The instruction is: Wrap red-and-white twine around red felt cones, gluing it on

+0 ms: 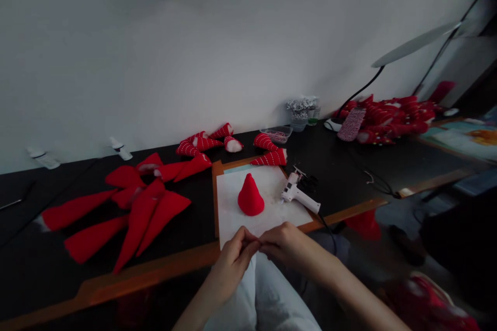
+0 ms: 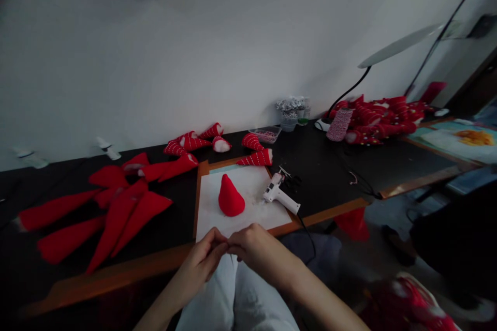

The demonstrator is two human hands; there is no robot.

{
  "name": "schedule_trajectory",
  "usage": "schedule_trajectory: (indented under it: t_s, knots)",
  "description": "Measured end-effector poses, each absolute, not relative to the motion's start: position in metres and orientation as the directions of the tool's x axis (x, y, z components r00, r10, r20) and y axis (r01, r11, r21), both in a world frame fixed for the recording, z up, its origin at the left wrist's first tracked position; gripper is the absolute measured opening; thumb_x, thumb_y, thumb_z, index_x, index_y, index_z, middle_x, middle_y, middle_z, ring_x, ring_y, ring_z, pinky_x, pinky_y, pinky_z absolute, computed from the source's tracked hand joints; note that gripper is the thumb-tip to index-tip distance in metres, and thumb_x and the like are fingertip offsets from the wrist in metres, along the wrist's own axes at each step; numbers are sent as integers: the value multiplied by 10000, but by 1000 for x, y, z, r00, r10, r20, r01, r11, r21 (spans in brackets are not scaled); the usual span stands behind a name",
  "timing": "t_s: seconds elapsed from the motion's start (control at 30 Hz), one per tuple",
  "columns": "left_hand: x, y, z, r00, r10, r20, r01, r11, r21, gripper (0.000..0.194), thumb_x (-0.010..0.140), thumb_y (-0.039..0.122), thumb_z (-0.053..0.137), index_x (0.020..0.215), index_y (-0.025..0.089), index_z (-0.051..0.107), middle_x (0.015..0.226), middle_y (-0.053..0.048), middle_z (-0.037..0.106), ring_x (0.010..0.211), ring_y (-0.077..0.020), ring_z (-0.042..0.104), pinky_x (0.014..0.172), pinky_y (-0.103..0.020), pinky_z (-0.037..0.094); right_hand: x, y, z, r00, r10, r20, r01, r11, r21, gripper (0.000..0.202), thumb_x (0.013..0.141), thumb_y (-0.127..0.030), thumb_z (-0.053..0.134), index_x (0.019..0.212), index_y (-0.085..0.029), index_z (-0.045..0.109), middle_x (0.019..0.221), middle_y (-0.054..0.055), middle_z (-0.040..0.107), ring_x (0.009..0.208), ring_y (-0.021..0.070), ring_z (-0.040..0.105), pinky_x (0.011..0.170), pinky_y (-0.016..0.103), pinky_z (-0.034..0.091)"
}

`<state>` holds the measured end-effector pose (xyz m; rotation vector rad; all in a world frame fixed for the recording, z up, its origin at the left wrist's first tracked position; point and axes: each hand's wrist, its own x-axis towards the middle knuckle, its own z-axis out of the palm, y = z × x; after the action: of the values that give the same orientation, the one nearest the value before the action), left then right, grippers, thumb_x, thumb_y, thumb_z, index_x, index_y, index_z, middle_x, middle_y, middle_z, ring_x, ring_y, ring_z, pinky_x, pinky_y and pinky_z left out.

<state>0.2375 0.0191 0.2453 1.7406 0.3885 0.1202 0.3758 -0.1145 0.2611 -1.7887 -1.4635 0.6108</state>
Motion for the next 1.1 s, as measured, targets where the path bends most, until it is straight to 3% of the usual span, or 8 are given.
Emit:
schedule_trajectory:
  t_s: [0.13, 0.33, 0.57, 0.73, 0.83, 0.93, 1.0, 1.1]
  knots:
    - [244, 24, 251, 928, 356, -108, 180, -173, 968, 354, 889, 490, 552, 727, 189, 463, 629, 57, 390, 577, -98, 354, 544, -215, 287, 376, -108, 255, 452, 885, 111, 607, -214, -765, 89, 839, -200, 700, 774, -143, 721, 667, 25, 682, 625, 142, 608, 590, 228, 411]
    - [251, 33, 260, 937, 343, -70, 140, -184, 973, 309, 828, 469, 636, 782, 163, 622, 605, 43, 444, 559, -96, 367, 515, -207, 273, 381, -114, 265, 313, 906, 285, 589, 50, -807, 201, 952, -151, 528, 951, -165, 728, 824, 34, 703, 692, 117, 616, 686, 219, 463]
    - [260, 42, 265, 898, 403, 176, 34, -464, 885, 229, 856, 399, 655, 852, 195, 760, 578, 21, 583, 508, -91, 399, 499, -215, 299, 385, -107, 260, 476, 773, 419, 529, 130, -839, 195, 914, -307, 626, 861, -153, 733, 712, 39, 703, 600, 123, 639, 569, 212, 481]
    - [288, 57, 282, 852, 406, 330, -98, -496, 863, 185, 834, 375, 696, 848, 202, 760, 671, -2, 684, 559, -110, 519, 541, -211, 384, 397, -88, 270, 585, 650, 485, 477, 208, -854, 219, 896, -339, 644, 841, -139, 713, 627, 24, 670, 540, 120, 619, 520, 215, 473]
    - [304, 67, 290, 807, 391, 443, -171, -563, 809, 145, 835, 326, 691, 806, 193, 741, 616, 20, 602, 539, -94, 467, 530, -208, 357, 405, -74, 276, 661, 595, 458, 389, 250, -886, 208, 869, -347, 679, 822, -146, 703, 623, 18, 656, 533, 117, 593, 512, 218, 468]
    - [316, 76, 285, 723, 436, 535, -186, -624, 759, 124, 836, 296, 692, 775, 192, 723, 515, 67, 375, 488, -74, 336, 490, -207, 282, 413, -60, 272, 688, 602, 406, 287, 288, -914, 210, 863, -358, 686, 819, -153, 689, 605, 6, 634, 514, 112, 572, 495, 213, 459]
    - [323, 82, 276, 657, 477, 584, -210, -628, 749, 112, 832, 289, 703, 771, 198, 724, 513, 74, 315, 485, -71, 311, 481, -204, 264, 417, -52, 264, 703, 567, 429, 299, 312, -902, 185, 871, -348, 678, 871, -163, 691, 718, 29, 674, 601, 127, 614, 540, 219, 493]
    - [329, 90, 262, 563, 521, 642, -306, -590, 747, 86, 809, 272, 734, 762, 201, 726, 644, 42, 482, 536, -60, 391, 507, -187, 325, 423, -43, 247, 697, 498, 517, 397, 332, -855, 278, 851, -311, 710, 1105, -204, 670, 1071, 78, 693, 951, 186, 660, 741, 268, 553]
